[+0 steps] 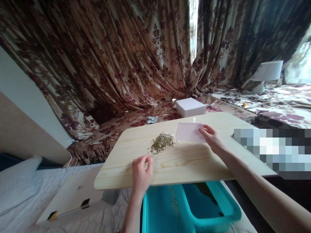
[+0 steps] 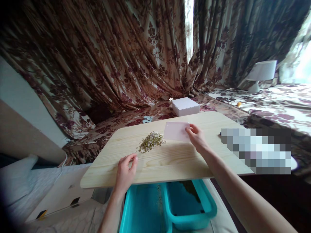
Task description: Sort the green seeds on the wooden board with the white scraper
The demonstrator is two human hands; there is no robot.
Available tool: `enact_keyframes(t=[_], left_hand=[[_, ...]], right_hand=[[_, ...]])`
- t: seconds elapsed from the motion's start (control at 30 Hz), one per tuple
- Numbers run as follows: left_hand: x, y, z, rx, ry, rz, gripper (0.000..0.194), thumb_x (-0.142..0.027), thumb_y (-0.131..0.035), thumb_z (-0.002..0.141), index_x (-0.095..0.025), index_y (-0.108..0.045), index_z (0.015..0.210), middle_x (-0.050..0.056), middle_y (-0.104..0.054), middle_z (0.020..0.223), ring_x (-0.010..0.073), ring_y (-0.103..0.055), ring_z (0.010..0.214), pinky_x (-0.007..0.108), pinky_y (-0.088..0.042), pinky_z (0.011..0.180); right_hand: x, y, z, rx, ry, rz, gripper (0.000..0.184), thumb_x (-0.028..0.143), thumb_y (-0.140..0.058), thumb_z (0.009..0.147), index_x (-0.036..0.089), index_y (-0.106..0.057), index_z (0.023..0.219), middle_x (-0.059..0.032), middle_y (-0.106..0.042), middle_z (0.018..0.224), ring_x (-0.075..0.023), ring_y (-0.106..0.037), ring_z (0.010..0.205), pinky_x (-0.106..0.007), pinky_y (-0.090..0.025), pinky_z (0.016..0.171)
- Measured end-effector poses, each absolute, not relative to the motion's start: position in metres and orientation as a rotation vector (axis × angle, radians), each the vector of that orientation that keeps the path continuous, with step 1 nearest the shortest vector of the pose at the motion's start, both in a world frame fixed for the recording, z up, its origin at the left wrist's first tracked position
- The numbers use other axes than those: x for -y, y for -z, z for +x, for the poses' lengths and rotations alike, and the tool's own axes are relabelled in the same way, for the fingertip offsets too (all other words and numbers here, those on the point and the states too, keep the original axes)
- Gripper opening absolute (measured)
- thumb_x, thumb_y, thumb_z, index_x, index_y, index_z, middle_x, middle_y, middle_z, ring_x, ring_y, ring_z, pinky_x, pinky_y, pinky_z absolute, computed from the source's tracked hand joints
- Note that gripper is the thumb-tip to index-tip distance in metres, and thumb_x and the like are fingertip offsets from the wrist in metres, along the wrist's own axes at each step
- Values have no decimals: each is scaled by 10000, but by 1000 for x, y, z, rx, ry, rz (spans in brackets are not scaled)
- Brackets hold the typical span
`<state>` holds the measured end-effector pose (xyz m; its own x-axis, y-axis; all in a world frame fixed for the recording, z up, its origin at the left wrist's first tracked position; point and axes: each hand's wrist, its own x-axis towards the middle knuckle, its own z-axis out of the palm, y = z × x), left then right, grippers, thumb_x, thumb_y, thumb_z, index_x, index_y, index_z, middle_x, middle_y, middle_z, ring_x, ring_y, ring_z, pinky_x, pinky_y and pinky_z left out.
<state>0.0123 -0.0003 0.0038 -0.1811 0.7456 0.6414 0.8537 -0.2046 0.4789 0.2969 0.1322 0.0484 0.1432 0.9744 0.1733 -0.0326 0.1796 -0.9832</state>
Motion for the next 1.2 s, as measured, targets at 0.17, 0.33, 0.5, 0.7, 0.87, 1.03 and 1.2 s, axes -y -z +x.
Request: enact_keyframes(t=[0.17, 0.33, 0.5, 0.7, 0.87, 1.03, 1.2], left_hand=[[0, -4, 12, 1912, 1335, -1925, 213, -311, -476, 865, -194, -646, 918, 65, -685, 892, 212, -612, 861, 393, -437, 867], [1, -4, 12, 1917, 1330, -1929, 218, -315, -472, 867, -194, -647, 916, 68, -686, 890, 213, -611, 857, 405, -430, 884], [1, -4, 12, 1920, 1333, -1931, 221, -318, -471, 864, -196, -648, 913, 72, -687, 898, 217, -611, 862, 411, -430, 888], [0, -4, 12, 1921, 1329, -1925, 223, -322, -474, 857, -198, -653, 907, 74, -687, 898, 218, -614, 859, 408, -436, 883], [1, -4, 12, 1927, 1332, -1920, 216, -313, -477, 858, -197, -649, 919, 69, -687, 901, 218, -609, 870, 417, -421, 905], [1, -4, 12, 1934, 1330, -1924, 216, -314, -470, 861, -201, -646, 918, 68, -684, 902, 216, -611, 871, 416, -420, 907], [1, -3, 12, 1943, 1323, -1928, 222, -320, -467, 863, -201, -646, 919, 69, -684, 897, 219, -612, 873, 418, -418, 911]], right_hand=[[-123, -40, 294, 1159, -952, -1109, 321, 372, -590, 710, 190, -604, 975, -49, -707, 840, -195, -660, 729, -275, -499, 592], [-122, -38, 295, 1200, -870, -1129, 302, 366, -553, 733, 200, -604, 980, -43, -706, 819, -190, -654, 710, -266, -490, 572], [-123, -37, 296, 1213, -863, -1148, 305, 367, -553, 726, 199, -607, 975, -44, -701, 807, -188, -642, 683, -269, -482, 561], [-121, -38, 297, 1266, -839, -1171, 301, 361, -542, 734, 191, -611, 973, -41, -697, 784, -179, -638, 676, -253, -471, 541], [-119, -41, 295, 1231, -880, -1166, 307, 356, -552, 725, 188, -617, 973, -46, -702, 805, -181, -640, 690, -258, -476, 564], [-119, -41, 295, 1251, -863, -1188, 307, 344, -561, 716, 182, -632, 967, -51, -707, 791, -185, -637, 688, -259, -474, 552], [-121, -37, 293, 1262, -874, -1141, 315, 364, -560, 728, 187, -623, 981, -45, -707, 803, -188, -647, 707, -263, -480, 560]])
